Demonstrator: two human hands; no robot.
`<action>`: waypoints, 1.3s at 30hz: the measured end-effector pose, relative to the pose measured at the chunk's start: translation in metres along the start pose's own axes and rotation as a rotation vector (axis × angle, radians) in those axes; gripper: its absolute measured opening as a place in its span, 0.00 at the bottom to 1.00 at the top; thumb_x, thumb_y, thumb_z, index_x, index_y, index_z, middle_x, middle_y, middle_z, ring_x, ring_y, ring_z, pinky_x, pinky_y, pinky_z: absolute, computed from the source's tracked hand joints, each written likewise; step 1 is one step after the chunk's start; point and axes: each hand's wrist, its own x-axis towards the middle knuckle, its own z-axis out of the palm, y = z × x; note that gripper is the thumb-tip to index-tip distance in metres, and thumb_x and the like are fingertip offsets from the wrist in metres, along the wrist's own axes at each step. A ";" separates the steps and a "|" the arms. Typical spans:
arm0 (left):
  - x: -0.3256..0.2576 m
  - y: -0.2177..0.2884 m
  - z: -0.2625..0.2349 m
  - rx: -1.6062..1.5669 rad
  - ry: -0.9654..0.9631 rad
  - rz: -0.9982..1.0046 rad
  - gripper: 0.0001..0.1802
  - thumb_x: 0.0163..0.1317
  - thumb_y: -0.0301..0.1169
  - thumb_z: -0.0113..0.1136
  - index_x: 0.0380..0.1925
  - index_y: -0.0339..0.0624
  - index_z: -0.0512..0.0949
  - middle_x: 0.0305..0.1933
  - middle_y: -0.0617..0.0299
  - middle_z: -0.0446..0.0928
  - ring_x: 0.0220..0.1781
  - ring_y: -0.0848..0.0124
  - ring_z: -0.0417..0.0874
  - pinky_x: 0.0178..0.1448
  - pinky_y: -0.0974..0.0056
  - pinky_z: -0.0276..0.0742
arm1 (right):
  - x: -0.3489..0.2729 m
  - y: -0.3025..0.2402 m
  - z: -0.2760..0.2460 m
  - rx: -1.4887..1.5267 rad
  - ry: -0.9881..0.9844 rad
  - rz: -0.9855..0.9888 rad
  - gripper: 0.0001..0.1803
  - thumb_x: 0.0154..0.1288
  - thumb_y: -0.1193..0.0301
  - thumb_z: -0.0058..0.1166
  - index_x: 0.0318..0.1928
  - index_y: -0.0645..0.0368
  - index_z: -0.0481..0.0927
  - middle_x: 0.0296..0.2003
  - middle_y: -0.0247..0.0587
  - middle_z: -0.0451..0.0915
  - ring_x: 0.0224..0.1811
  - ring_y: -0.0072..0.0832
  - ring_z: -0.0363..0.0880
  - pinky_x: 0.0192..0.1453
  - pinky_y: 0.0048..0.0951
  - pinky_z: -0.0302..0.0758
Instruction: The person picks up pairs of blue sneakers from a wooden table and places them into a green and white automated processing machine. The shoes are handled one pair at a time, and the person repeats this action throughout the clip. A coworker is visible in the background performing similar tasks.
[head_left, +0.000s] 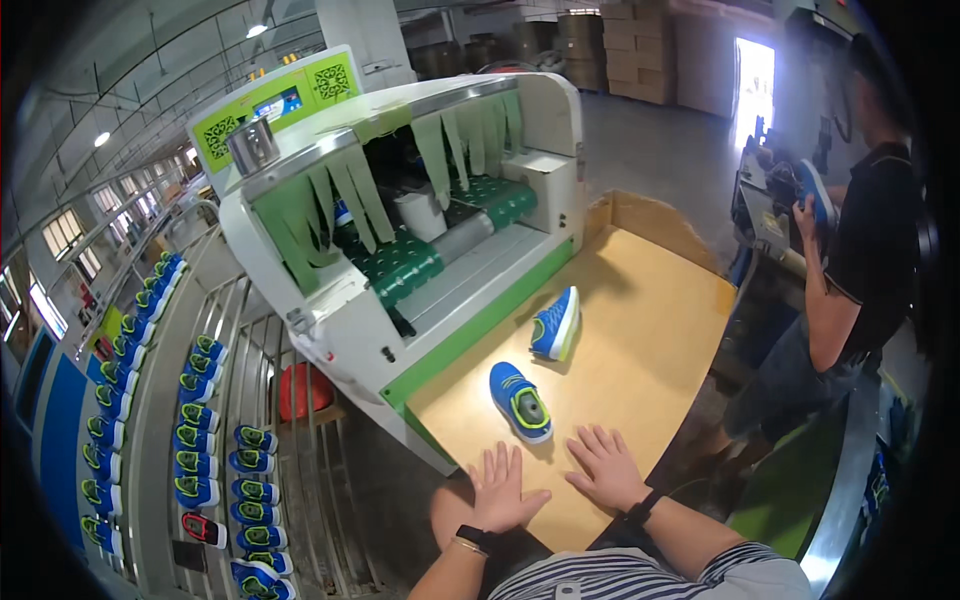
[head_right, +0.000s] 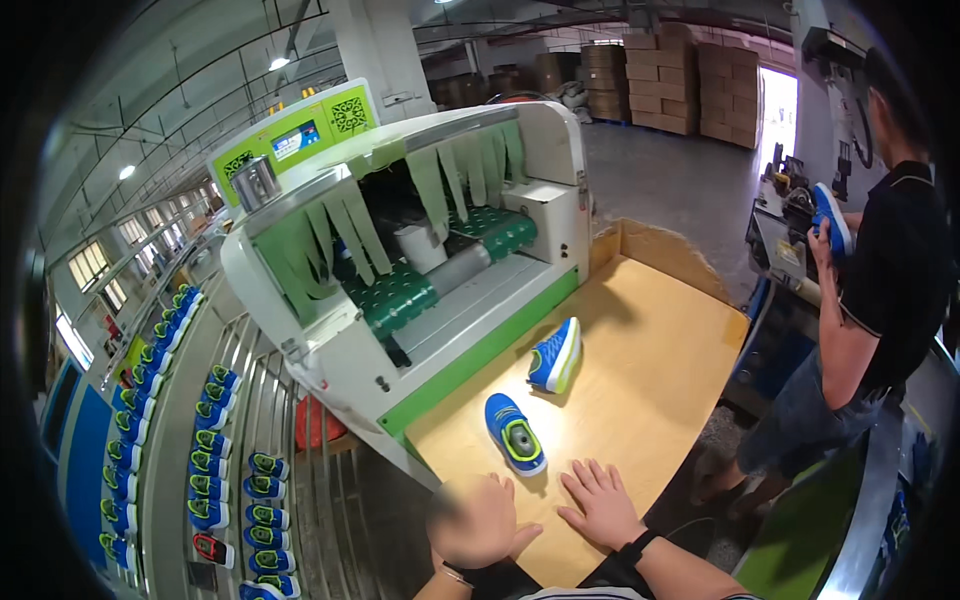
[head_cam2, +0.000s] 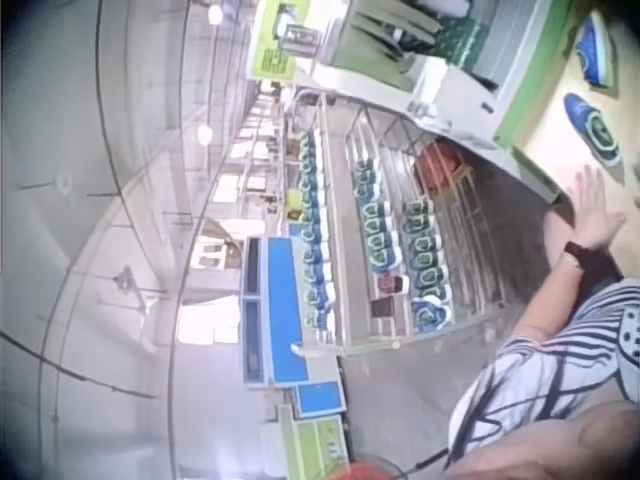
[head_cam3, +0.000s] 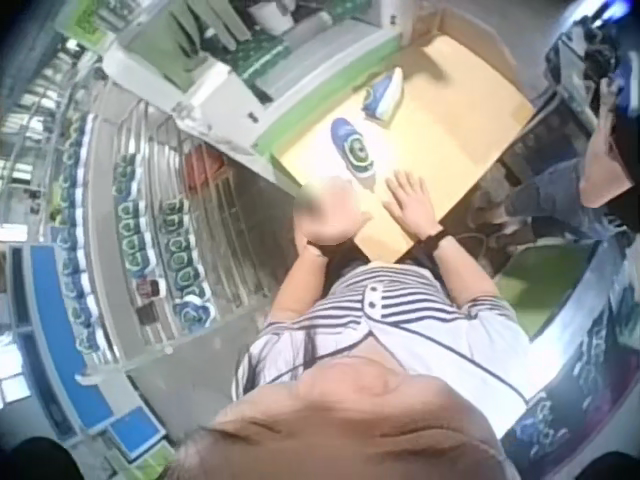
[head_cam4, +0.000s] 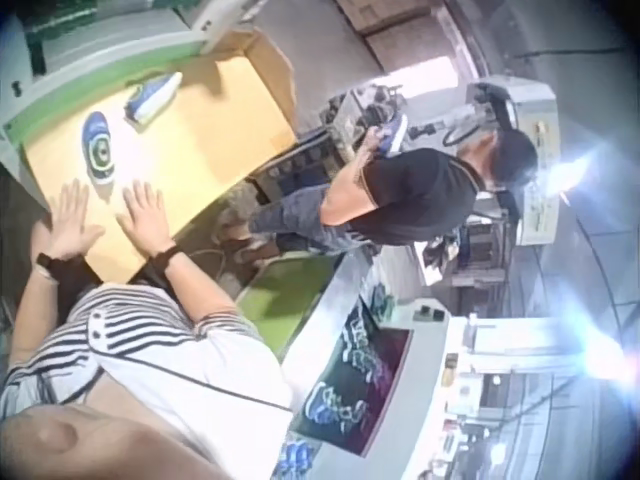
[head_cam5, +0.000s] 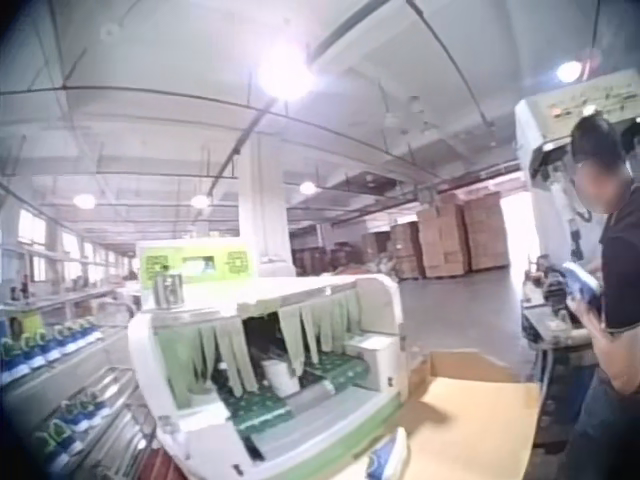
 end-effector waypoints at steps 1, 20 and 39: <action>0.000 -0.001 0.001 -0.003 0.005 0.005 0.64 0.61 0.70 0.59 0.82 0.35 0.47 0.86 0.35 0.37 0.87 0.34 0.33 0.81 0.26 0.23 | -0.001 0.000 0.000 -0.004 -0.012 -0.008 0.37 0.74 0.43 0.51 0.74 0.50 0.70 0.78 0.48 0.62 0.82 0.51 0.55 0.83 0.60 0.49; 0.003 -0.002 -0.010 0.095 -0.090 -0.062 0.64 0.61 0.70 0.58 0.82 0.38 0.44 0.87 0.37 0.36 0.87 0.35 0.32 0.80 0.24 0.26 | 0.185 0.071 -0.002 -0.026 0.204 0.158 0.51 0.66 0.46 0.64 0.79 0.60 0.57 0.78 0.50 0.61 0.79 0.48 0.61 0.81 0.67 0.49; 0.004 0.006 -0.008 0.082 -0.113 -0.058 0.64 0.63 0.69 0.58 0.82 0.35 0.43 0.87 0.38 0.36 0.87 0.35 0.30 0.79 0.22 0.26 | 0.123 -0.002 0.039 0.888 0.230 0.204 0.55 0.62 0.64 0.69 0.79 0.68 0.48 0.69 0.68 0.70 0.73 0.52 0.71 0.76 0.42 0.68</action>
